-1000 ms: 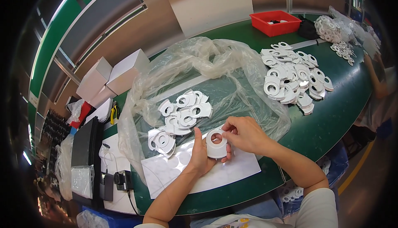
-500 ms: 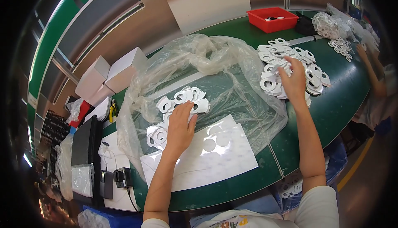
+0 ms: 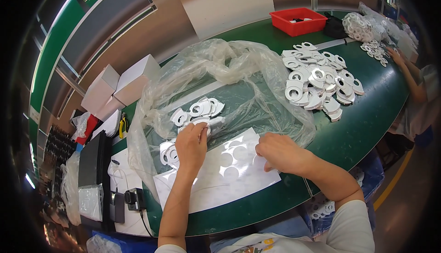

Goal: The person assembles small plastic electronic components by hand, peeling adhesive backing from adhesive sheets and sticking the plastic components together.

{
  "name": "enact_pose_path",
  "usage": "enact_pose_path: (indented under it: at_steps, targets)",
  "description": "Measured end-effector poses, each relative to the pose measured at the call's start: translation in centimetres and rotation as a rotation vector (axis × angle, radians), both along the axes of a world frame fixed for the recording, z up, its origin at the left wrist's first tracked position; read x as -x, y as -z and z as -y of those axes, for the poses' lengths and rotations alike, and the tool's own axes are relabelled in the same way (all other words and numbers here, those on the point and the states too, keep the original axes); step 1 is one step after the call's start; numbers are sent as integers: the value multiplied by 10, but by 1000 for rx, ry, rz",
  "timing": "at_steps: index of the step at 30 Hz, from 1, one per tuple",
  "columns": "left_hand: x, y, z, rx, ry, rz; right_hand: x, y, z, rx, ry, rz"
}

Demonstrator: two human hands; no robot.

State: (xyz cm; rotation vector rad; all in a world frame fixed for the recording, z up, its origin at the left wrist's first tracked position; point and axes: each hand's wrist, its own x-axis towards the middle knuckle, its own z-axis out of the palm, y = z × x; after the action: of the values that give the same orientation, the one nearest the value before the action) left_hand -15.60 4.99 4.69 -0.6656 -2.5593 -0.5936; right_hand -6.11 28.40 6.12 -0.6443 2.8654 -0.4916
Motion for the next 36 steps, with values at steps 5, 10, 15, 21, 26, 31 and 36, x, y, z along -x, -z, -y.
enact_pose_path:
  at_steps: [5, 10, 15, 21, 26, 31, 36]
  targets:
    - [-3, -6, -3, -830, 217, 631, 12, 3, 0, 48, 7, 55]
    - [-12, 24, -26, -1350, 407, 1022, 26, 5, -3, 147, -19, 169]
    - [-32, 42, -41, -1463, 424, 1247, 18, 10, 2, 86, -68, 138]
    - [-27, 54, -41, -1586, 467, 1410, 12, 17, 1, 164, 7, -23]
    - [-29, 47, -44, -1576, 521, 1420, 19, 14, -2, 150, -29, 17]
    - [-24, 53, -38, -1581, 500, 1478, 11, 8, 6, 129, -34, -6]
    - [-23, 50, -38, -1621, 473, 1442, -7, 7, 25, -79, -130, -109]
